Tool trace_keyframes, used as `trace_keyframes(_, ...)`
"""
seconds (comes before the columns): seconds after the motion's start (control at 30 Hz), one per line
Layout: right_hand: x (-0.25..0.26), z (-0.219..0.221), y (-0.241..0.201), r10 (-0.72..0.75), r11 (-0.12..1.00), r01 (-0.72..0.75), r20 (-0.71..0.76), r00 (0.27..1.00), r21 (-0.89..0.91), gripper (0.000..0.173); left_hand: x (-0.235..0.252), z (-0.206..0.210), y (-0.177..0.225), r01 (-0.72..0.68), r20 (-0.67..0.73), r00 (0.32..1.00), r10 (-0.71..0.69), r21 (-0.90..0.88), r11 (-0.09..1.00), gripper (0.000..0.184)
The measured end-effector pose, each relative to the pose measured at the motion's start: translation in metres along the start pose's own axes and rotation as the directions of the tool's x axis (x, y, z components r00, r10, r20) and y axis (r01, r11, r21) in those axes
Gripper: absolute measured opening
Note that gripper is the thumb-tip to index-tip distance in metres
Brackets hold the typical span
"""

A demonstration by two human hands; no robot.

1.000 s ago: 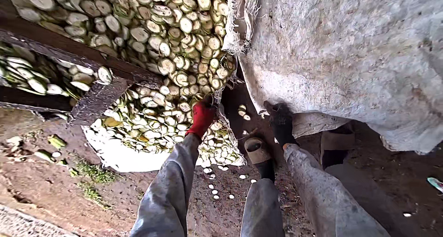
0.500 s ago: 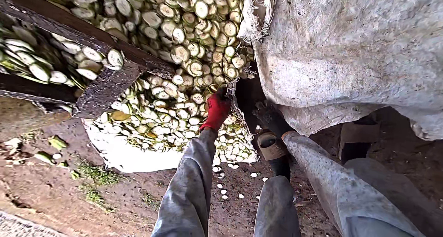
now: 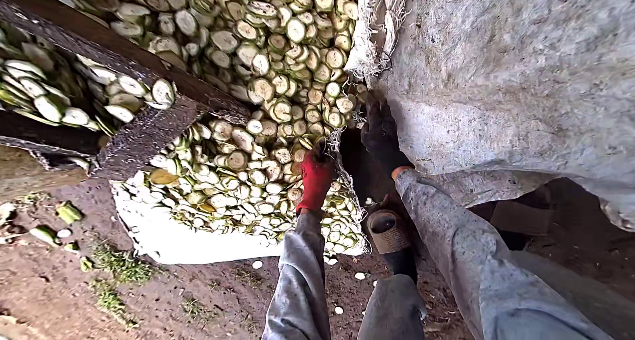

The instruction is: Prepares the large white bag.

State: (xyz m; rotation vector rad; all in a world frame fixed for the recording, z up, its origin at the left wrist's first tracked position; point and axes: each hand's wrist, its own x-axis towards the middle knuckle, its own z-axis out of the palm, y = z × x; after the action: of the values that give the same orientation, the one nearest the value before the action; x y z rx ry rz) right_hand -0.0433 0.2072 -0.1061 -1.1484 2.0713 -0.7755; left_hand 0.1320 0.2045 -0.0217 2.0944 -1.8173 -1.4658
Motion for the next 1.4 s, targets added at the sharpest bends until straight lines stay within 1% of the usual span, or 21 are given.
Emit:
trace_keyframes(0.1,0.025,0.008,0.011,-0.100,0.968,0.145,0.216,0.971,-0.206,0.088,0.001,0.014,-0.006,-0.022,-0.053,0.998,0.023,0.008,1.000,0.041)
trace_keyframes(0.17,0.049,0.003,0.006,-0.115,0.940,0.191,0.264,0.958,-0.284,0.093,0.015,0.026,-0.001,-0.023,-0.126,0.992,0.028,0.038,0.999,0.036)
trace_keyframes(0.3,0.072,-0.002,0.008,-0.145,0.942,0.242,0.368,0.918,-0.234,0.066,0.028,0.049,-0.003,0.011,-0.207,0.978,0.022,0.156,0.988,0.036)
trace_keyframes(0.37,0.086,-0.007,0.014,-0.183,0.945,0.271,0.395,0.900,-0.180,0.063,0.035,0.058,-0.003,-0.022,-0.245,0.966,0.079,0.226,0.974,0.039)
trace_keyframes(0.43,0.090,-0.018,0.020,-0.228,0.961,0.268,0.359,0.905,-0.064,0.055,0.039,0.066,-0.005,-0.049,-0.281,0.950,0.138,0.302,0.952,0.035)
trace_keyframes(0.53,0.065,-0.043,-0.011,-0.290,0.951,0.308,0.278,0.916,-0.023,0.043,0.045,0.067,0.003,-0.053,-0.270,0.946,0.180,0.420,0.906,0.032)
trace_keyframes(0.57,0.042,-0.045,-0.027,-0.342,0.935,0.355,0.290,0.894,0.009,0.045,0.038,0.071,0.001,-0.033,-0.264,0.950,0.167,0.446,0.894,0.033)
trace_keyframes(0.63,-0.002,-0.040,-0.059,-0.512,0.855,0.495,0.406,0.757,0.154,0.062,0.014,0.079,-0.009,-0.018,-0.286,0.948,0.141,0.393,0.919,0.042)
trace_keyframes(0.67,-0.016,-0.039,-0.070,-0.560,0.824,0.525,0.449,0.696,0.214,0.066,0.003,0.078,-0.015,-0.002,-0.306,0.947,0.097,0.296,0.955,0.045)
trace_keyframes(0.7,-0.025,-0.036,-0.071,-0.592,0.805,0.528,0.393,0.703,0.270,0.059,0.002,0.074,-0.019,-0.025,-0.340,0.936,0.091,0.194,0.981,0.046)
trace_keyframes(0.73,-0.027,-0.032,-0.060,-0.595,0.798,0.522,0.261,0.760,0.301,0.048,0.007,0.068,-0.018,-0.080,-0.380,0.916,0.131,0.147,0.986,0.042)
trace_keyframes(0.8,-0.023,-0.018,-0.020,-0.485,0.839,0.463,0.008,0.874,0.286,0.032,0.023,0.060,-0.024,-0.183,-0.394,0.899,0.190,0.054,0.982,0.029)
trace_keyframes(0.83,-0.019,-0.012,0.000,-0.408,0.880,0.401,-0.028,0.913,0.254,0.030,0.028,0.057,-0.026,-0.203,-0.370,0.909,0.191,0.006,0.979,0.027)
trace_keyframes(0.9,-0.013,-0.008,0.030,-0.253,0.959,0.241,0.073,0.965,0.147,0.042,0.029,0.058,-0.029,-0.201,-0.364,0.917,0.160,-0.077,0.977,0.025)
trace_keyframes(1.0,-0.003,-0.002,0.038,-0.228,0.974,0.228,0.044,0.973,0.011,0.056,0.028,0.058,-0.029,-0.194,-0.369,0.915,0.160,-0.058,0.979,0.026)
trace_keyframes(1.07,0.011,0.004,0.034,-0.271,0.957,0.270,0.012,0.963,-0.109,0.074,0.029,0.060,-0.024,-0.159,-0.323,0.930,0.176,0.078,0.984,0.026)
trace_keyframes(1.13,0.039,0.003,0.021,-0.209,0.938,0.241,0.149,0.967,-0.250,0.091,0.029,0.063,-0.011,-0.070,-0.291,0.945,0.148,0.260,0.963,0.027)
trace_keyframes(1.2,0.057,0.003,0.015,-0.143,0.907,0.237,0.274,0.951,-0.348,0.095,0.023,0.072,0.004,0.012,-0.314,0.939,0.142,0.442,0.897,0.035)
trace_keyframes(1.23,0.059,0.003,0.019,-0.143,0.904,0.247,0.298,0.944,-0.349,0.089,0.022,0.078,0.009,0.015,-0.324,0.930,0.175,0.508,0.861,0.044)
trace_keyframes(1.3,0.063,-0.005,0.022,-0.141,0.912,0.254,0.335,0.932,-0.322,0.066,0.026,0.089,0.012,-0.093,-0.318,0.889,0.328,0.577,0.811,0.055)
trace_keyframes(1.4,0.059,-0.029,0.015,-0.171,0.956,0.236,0.325,0.930,-0.172,0.031,0.048,0.105,0.007,-0.209,-0.289,0.830,0.477,0.633,0.746,0.075)
